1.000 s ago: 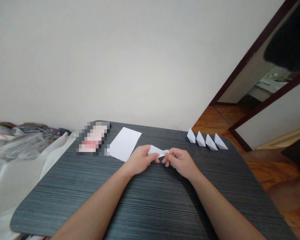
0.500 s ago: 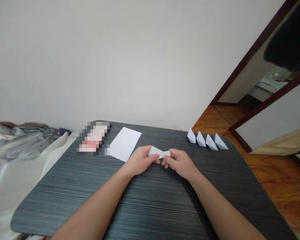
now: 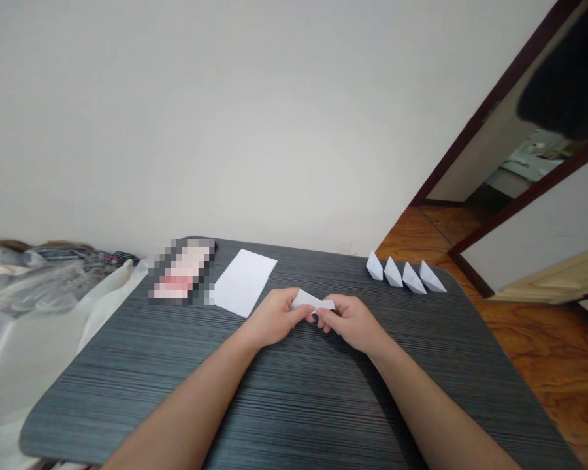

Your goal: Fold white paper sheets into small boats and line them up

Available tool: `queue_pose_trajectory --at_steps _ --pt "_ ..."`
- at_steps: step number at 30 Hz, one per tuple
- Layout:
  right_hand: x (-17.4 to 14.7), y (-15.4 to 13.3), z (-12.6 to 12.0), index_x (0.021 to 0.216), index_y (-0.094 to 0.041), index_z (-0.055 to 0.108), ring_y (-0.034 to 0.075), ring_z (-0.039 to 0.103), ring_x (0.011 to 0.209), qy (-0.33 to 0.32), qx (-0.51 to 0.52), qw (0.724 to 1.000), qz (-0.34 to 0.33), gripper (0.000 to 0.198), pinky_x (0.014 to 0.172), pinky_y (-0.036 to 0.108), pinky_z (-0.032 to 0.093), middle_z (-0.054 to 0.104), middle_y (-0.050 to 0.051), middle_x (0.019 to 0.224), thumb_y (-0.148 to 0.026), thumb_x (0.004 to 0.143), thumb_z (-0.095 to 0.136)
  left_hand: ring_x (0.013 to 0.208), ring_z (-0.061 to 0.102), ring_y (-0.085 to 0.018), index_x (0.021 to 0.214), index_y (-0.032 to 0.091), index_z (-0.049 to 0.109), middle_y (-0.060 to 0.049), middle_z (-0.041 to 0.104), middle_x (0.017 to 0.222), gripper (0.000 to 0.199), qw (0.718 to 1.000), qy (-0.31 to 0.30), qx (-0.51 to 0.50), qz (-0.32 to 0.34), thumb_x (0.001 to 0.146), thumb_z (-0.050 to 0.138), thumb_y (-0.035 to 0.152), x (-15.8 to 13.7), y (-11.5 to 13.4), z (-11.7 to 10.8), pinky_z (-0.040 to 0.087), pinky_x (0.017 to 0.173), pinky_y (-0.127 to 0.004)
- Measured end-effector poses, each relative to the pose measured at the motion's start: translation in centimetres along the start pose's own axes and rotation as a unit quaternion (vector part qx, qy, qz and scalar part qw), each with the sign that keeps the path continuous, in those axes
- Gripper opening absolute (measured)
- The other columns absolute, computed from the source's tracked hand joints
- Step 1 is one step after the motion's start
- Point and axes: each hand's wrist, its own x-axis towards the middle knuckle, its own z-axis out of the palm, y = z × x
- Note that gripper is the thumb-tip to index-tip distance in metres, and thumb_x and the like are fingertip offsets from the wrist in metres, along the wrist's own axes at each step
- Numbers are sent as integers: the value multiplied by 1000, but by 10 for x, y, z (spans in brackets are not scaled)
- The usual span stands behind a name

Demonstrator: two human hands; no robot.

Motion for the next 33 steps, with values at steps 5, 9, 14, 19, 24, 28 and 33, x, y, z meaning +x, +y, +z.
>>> queue_pose_trajectory --at_steps 5,9,14,19,24,28,33 --pt "-1 -5 0 73 -15 62 11 57 54 6 -17 1000 5 17 52 21 45 63 1 61 -25 82 52 59 54 -11 73 15 63 0 64 68 17 1000 -9 0 4 81 51 26 0 -2 -1 38 56 -20" --pt "-1 -7 -1 70 -16 60 11 57 52 12 -32 999 12 18 50 21 44 62 1 59 -26 82 52 59 52 -10 76 15 61 0 62 69 16 1000 -4 0 12 80 54 29 1 -5 0 37 55 -20" --pt "-1 -7 0 66 -17 58 11 57 51 13 -38 999 11 21 52 22 44 62 1 58 -27 82 52 63 52 -11 84 15 59 0 62 73 17 1000 20 -3 21 76 59 30 1 -5 2 38 57 -20" --pt "-1 -8 1 68 -16 60 11 58 53 10 -33 999 10 19 52 21 45 63 1 60 -27 82 53 56 51 -9 92 15 57 -1 62 72 22 999 6 -42 0 76 59 30 1 -6 4 37 52 -20" --pt "0 -7 2 70 -16 60 12 58 54 4 -21 1000 7 18 52 21 45 63 1 61 -27 82 52 53 53 -9 94 16 55 -2 64 76 21 997 -8 -76 -6 77 58 29 1 -7 4 39 51 -20" --pt "-1 -4 -1 68 -16 58 11 58 53 13 -20 1000 7 20 52 21 45 62 1 59 -28 83 52 55 54 -9 94 16 55 -2 64 79 21 998 -1 -65 -6 76 58 27 3 -10 4 41 51 -20" --pt "0 1 -6 66 -16 57 12 57 51 22 -28 999 9 23 51 22 44 62 1 59 -31 84 52 56 55 -9 93 16 54 -3 65 81 16 997 -11 -80 -6 79 53 23 4 -13 3 43 53 -21"
